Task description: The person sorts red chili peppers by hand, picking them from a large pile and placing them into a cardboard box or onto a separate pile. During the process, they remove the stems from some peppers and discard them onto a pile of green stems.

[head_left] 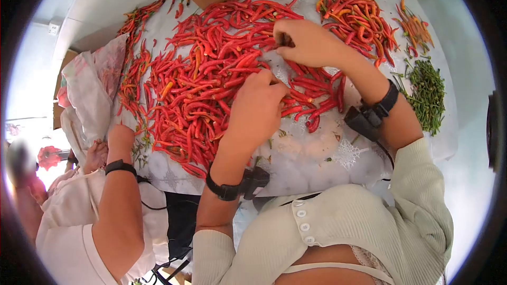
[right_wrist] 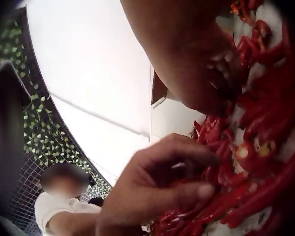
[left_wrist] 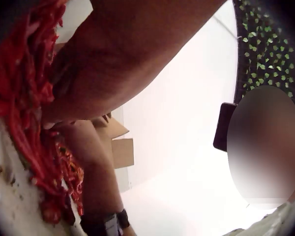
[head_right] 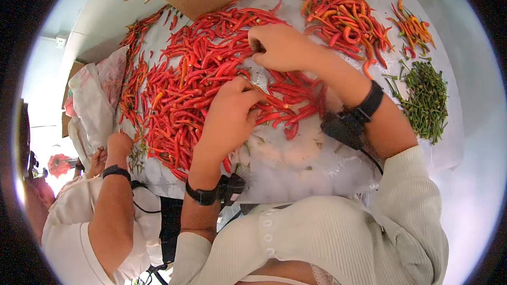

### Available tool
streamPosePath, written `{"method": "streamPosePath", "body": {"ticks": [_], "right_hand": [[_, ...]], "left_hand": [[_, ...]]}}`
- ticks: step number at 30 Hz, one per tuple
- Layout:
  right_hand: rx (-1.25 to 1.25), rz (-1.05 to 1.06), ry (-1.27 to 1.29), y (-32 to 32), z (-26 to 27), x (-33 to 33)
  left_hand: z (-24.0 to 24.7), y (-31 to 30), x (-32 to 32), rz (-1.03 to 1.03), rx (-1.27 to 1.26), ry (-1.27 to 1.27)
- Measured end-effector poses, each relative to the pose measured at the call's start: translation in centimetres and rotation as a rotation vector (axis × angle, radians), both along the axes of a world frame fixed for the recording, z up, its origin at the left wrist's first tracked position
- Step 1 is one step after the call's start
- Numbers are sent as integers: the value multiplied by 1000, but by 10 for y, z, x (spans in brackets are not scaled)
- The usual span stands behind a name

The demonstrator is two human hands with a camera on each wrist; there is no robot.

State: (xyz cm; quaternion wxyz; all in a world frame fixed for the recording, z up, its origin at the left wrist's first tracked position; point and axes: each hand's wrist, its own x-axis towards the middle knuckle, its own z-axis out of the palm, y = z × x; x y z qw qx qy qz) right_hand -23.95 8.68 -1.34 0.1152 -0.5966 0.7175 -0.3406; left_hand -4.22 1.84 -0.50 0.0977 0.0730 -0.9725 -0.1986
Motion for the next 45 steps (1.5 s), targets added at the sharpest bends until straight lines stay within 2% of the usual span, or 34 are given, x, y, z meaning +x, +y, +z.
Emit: {"method": "streamPosePath", "body": {"ticks": [1,4,7,8,13,15,19,24,27,30,33,35,39,43,45], "right_hand": [[54,20,-84,8,11,-2],[8,111,-135,31,25,-1],[136,232,-53,39,18,-1],[159,281,-17,39,16,1],[215,189,292,27,12,28],[307,229,397,24,20,34],[277,240,503,21,15,44],[330,243,464,26,14,47],[390,225,295,28,22,43],[187,138,137,32,9,33],[167,138,79,33,7,29],[243,202,105,32,7,29],[336,245,194,25,9,34],[120,164,213,14,2,40],[-40,132,226,1,7,51]], "left_hand": [[-5,2,-1,16,-4,19],[5,-5,4,-10,-3,-57],[14,-17,16,-4,76,55],[19,-22,21,30,84,93],[43,-35,54,208,77,197],[46,-37,68,333,-20,163],[48,-42,84,599,-112,177],[41,-56,69,491,-133,204],[20,-64,53,398,-199,163],[12,-54,49,399,-201,65],[17,-51,59,378,-114,17],[19,-55,70,358,-76,49],[27,-62,90,496,-119,176],[30,-77,103,708,-246,183],[28,-79,105,732,-319,197]]}}
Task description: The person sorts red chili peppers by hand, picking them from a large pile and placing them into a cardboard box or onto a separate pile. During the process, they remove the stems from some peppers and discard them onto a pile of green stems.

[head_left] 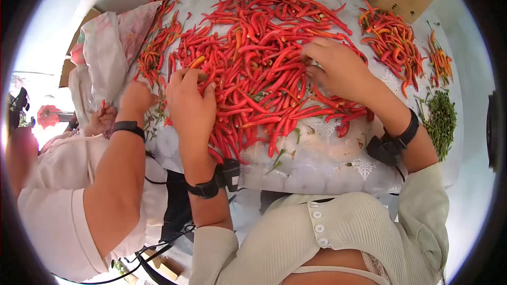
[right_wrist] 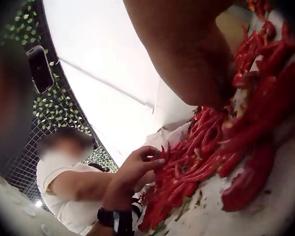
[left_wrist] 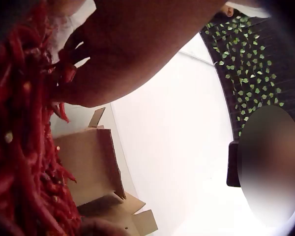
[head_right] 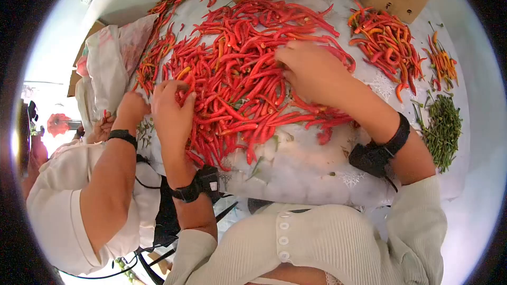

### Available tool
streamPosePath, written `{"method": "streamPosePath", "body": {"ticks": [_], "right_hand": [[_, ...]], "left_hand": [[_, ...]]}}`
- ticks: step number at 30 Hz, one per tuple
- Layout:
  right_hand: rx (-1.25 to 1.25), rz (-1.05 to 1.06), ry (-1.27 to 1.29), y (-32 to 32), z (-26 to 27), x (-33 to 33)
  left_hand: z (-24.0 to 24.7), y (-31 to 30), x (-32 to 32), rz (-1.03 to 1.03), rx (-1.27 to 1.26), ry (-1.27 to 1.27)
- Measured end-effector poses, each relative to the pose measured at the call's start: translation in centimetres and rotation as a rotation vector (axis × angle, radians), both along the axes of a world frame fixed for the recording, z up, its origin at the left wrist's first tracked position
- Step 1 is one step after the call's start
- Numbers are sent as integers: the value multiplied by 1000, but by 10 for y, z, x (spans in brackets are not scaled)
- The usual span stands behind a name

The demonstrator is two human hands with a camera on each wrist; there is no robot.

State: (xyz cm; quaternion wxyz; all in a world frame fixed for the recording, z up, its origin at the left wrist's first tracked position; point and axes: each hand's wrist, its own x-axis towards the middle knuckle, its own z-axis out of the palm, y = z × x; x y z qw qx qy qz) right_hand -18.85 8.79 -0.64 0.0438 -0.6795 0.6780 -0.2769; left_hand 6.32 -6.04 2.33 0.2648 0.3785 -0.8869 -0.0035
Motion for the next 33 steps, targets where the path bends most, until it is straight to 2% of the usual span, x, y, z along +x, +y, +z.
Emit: {"method": "streamPosePath", "body": {"ticks": [1,4,6,7,10,13,18,19,24,30,33], "right_hand": [[-62,29,-1,-7,2,6],[-207,137,35,-26,6,25],[-252,233,112,-30,4,35],[-208,240,120,-31,2,33],[-80,219,115,-24,-1,17],[34,151,79,-6,6,-5],[210,135,181,10,26,-17],[175,123,182,8,27,-16],[-24,102,102,-25,16,12],[93,335,130,-55,-3,72],[122,286,229,-61,-2,71]], "left_hand": [[-1,-1,1,14,-35,-5],[1,14,-15,-113,-8,152],[-2,20,-19,-236,191,119],[-3,21,-20,-298,292,102],[-8,32,-11,-332,336,-114],[-9,37,-5,-278,310,-134],[-8,33,-3,-349,317,-99],[-8,32,-3,-371,302,-89],[-10,30,12,-226,398,53],[-5,30,28,-132,335,144],[-4,31,39,-87,375,175]]}}
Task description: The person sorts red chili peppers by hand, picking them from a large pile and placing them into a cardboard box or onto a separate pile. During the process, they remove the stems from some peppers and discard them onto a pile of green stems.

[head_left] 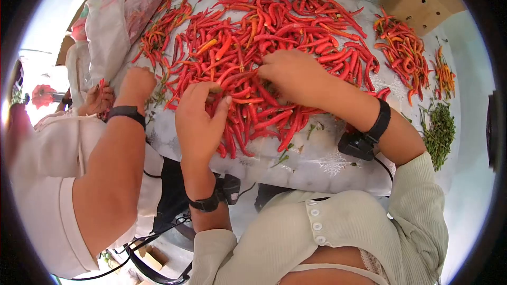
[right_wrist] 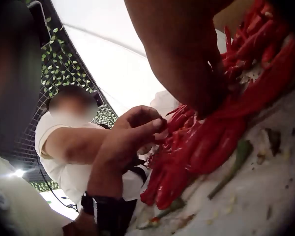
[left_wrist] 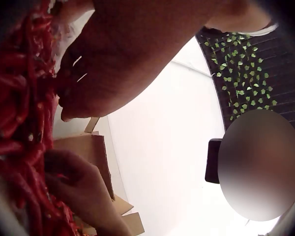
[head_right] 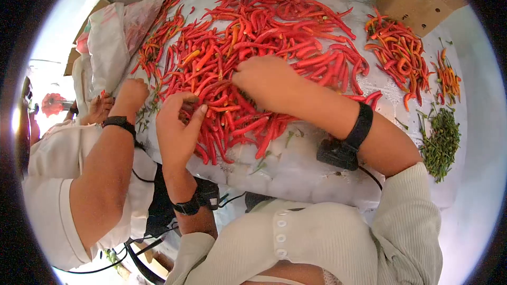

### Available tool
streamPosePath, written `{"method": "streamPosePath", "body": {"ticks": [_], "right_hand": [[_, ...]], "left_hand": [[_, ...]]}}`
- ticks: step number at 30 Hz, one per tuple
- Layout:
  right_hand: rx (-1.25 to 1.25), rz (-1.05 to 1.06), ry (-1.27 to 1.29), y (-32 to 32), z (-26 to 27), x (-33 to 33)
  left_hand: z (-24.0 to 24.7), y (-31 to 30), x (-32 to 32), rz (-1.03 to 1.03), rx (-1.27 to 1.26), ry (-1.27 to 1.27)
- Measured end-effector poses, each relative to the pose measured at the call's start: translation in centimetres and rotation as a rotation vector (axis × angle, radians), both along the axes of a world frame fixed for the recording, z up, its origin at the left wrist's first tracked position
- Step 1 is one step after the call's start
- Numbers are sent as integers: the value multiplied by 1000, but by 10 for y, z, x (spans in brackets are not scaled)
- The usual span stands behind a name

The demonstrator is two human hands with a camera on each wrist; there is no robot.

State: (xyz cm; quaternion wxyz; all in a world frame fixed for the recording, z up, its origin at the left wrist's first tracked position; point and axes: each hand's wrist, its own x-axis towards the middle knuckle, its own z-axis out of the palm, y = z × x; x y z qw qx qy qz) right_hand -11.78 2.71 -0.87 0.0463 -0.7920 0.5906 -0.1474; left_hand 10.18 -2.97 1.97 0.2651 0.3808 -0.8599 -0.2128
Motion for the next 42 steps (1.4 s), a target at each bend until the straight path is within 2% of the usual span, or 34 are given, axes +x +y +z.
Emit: {"method": "streamPosePath", "body": {"ticks": [6,7,10,13,16,17,20,23,26,29,32,35,36,38,39,42], "right_hand": [[124,-214,59,17,1,-26],[118,-195,127,18,6,-29],[-75,-186,44,25,14,-19],[-105,-141,-102,21,8,-4],[-57,4,-90,21,-2,3],[-25,-7,-99,21,-5,0],[-62,-32,-32,28,0,-13],[-32,-40,42,36,14,-23],[50,-125,151,37,32,-23],[3,-199,170,25,32,-23],[-126,-232,-31,8,21,-18],[-323,-287,-84,-14,-6,-17],[-301,-279,-39,-18,-9,-20],[-244,-258,47,-20,-12,-21],[-153,-258,7,-19,-3,-21],[106,-215,51,-9,18,-29]], "left_hand": [[10,6,11,-143,65,23],[10,6,11,-185,92,31],[-6,2,8,-200,59,42],[-14,10,2,-57,164,-14],[-17,14,4,-88,41,-134],[-15,13,6,-132,86,-144],[-8,14,11,-230,5,-244],[1,14,13,-306,316,-188],[8,14,5,-240,373,-36],[-1,5,-10,-25,-5,45],[-16,-3,-24,-5,-338,-52],[-21,17,-41,-120,-278,-227],[-19,24,-47,-151,-265,-298],[-17,31,-51,-249,-227,-359],[-16,32,-52,-294,-203,-390],[-15,28,-47,-437,-176,-277]]}}
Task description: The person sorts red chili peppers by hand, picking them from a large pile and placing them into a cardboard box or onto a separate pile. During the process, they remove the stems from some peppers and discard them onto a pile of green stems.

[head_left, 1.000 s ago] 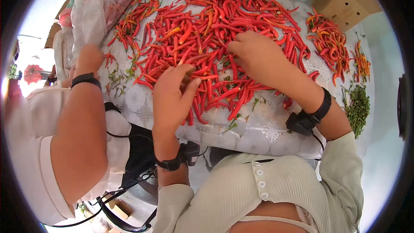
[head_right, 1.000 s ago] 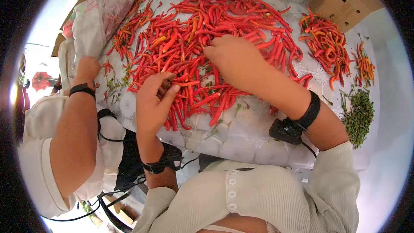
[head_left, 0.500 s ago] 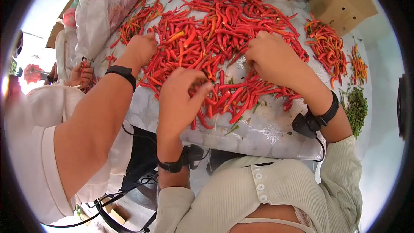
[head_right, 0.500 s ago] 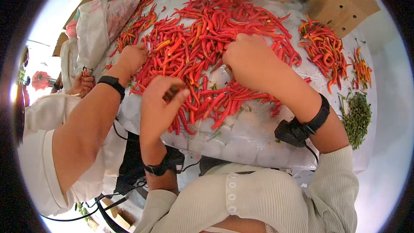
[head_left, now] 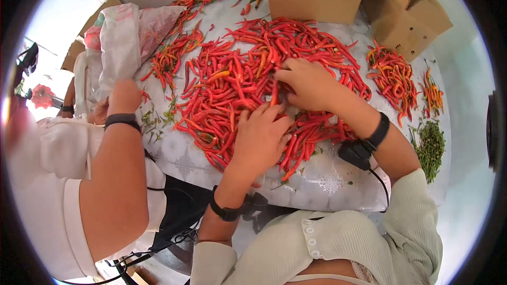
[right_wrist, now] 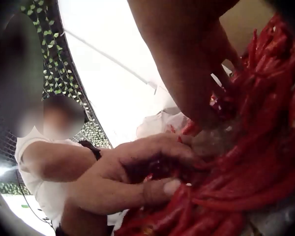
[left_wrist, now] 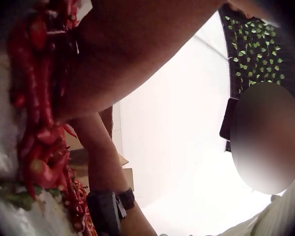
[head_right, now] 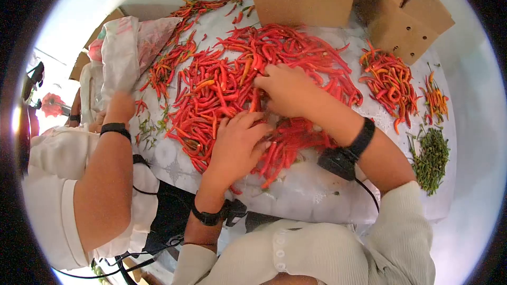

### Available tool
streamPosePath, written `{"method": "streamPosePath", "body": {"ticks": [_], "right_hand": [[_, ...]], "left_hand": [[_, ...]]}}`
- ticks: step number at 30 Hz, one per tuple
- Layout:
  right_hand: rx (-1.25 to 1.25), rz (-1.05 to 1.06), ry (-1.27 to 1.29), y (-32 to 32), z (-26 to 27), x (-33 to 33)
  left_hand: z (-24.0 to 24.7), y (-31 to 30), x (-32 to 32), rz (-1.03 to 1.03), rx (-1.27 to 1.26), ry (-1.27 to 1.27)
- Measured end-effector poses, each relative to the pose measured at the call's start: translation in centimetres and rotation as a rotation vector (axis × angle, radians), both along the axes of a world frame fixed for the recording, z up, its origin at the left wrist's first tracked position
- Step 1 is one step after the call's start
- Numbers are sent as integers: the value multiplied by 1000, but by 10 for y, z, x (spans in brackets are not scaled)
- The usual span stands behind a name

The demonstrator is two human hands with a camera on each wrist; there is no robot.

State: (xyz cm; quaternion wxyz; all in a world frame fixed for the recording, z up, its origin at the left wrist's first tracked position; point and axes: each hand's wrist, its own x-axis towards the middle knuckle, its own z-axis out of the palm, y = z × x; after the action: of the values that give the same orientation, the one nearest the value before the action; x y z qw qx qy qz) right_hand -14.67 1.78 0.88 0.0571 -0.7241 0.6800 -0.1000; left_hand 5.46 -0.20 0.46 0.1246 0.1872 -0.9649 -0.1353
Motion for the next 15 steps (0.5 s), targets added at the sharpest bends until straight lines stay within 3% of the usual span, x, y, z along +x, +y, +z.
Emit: {"method": "streamPosePath", "body": {"ticks": [3,5,8,9,12,13,15], "right_hand": [[-49,-54,43,9,7,-13],[-37,-57,45,12,6,-30],[203,-99,170,6,24,-40],[98,-78,146,2,24,-41],[-203,27,90,-21,18,-34],[-289,88,79,-32,15,-28],[-355,164,52,-55,2,-17]], "left_hand": [[13,-8,1,-44,262,214],[28,-18,4,7,244,292],[34,-47,7,181,80,415],[32,-60,6,225,-10,484],[38,-83,7,446,389,243],[34,-87,7,458,565,302],[18,-97,7,400,247,300]]}}
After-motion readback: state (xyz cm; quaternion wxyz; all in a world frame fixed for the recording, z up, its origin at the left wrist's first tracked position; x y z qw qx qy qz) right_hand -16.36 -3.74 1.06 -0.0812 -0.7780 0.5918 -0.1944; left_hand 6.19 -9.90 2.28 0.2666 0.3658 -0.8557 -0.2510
